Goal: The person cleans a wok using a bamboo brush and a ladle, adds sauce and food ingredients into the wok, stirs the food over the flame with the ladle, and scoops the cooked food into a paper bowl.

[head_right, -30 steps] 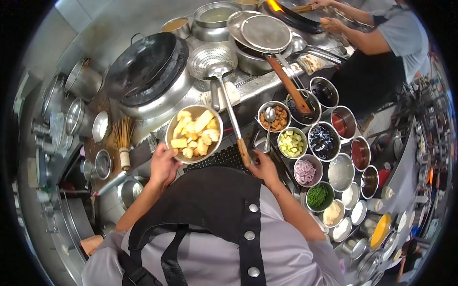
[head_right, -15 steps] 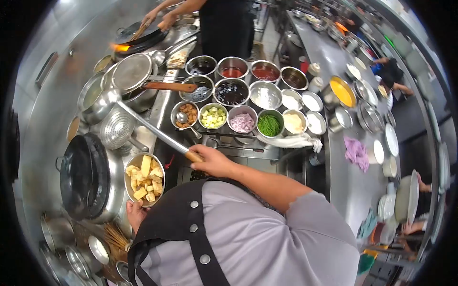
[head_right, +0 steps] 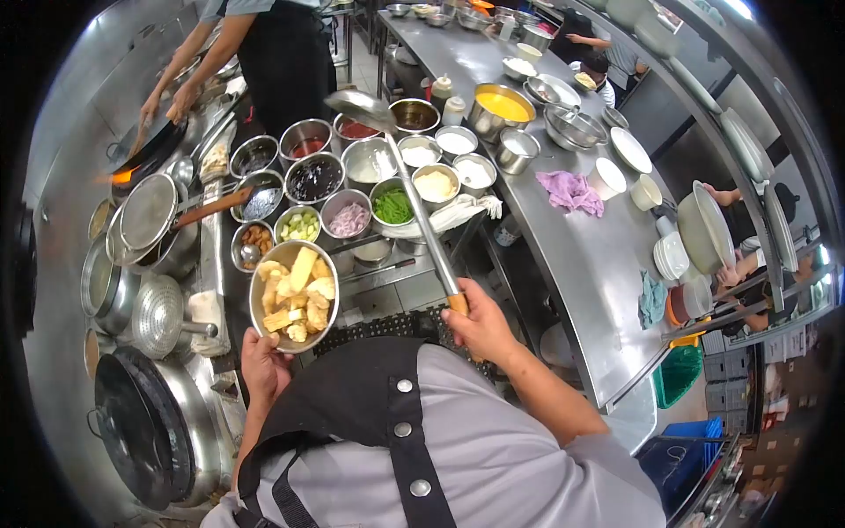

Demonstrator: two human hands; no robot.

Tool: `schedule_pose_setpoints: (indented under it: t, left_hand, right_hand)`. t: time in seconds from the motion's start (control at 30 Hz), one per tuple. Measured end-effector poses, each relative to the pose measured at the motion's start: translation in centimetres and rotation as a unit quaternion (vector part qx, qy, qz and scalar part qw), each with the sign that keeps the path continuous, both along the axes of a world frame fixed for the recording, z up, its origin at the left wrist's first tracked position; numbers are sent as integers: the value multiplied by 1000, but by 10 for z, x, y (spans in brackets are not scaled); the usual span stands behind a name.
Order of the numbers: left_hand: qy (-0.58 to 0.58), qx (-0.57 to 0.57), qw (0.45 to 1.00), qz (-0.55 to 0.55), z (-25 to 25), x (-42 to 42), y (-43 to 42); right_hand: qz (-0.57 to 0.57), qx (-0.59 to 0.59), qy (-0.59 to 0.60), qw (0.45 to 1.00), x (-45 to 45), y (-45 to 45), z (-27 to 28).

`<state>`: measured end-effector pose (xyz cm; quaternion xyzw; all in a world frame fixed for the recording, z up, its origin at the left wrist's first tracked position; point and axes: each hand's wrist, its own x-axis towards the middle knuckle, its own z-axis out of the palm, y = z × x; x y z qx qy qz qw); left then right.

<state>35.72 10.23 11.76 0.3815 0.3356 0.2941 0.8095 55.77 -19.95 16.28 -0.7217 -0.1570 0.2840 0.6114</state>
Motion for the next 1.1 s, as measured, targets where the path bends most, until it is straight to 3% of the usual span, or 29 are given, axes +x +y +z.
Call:
schedule_pose_setpoints:
  t: [0.17,0.37,0.43,0.47,0.63,0.7,0.9,1.0,1.07,1.1]
  left_hand:
    - [-13,7,997,-70,-1,45,-13]
    - [14,17,1000,-20,-5,105,-33]
    - [16,19,1000,6,-1,128,-42]
    - [17,26,999,19,0,140,-47]
    - [23,33,998,38,-8,168,-61]
    - [44,30,997,57,-7,173,-67]
    - [23,40,994,98,2,184,-60]
    - [6,49,994,100,6,191,-57]
    - [-11,55,994,93,8,196,-54]
    - [-6,54,995,87,11,199,-52]
  right_hand:
    - [-41,-23,-37,998,56,-34,9]
    - [-28,-36,-110,993,162,-31,29]
    - [-3,-88,-236,968,204,-23,21]
    - [8,-109,-194,975,220,-20,22]
    - [61,-160,-202,964,298,3,-20]
    - [104,-182,26,977,310,8,-9]
    - [103,-134,141,975,328,15,12]
    - [102,-37,237,965,332,18,16]
    - [73,138,380,912,336,20,21]
    - [71,139,377,913,341,18,18]
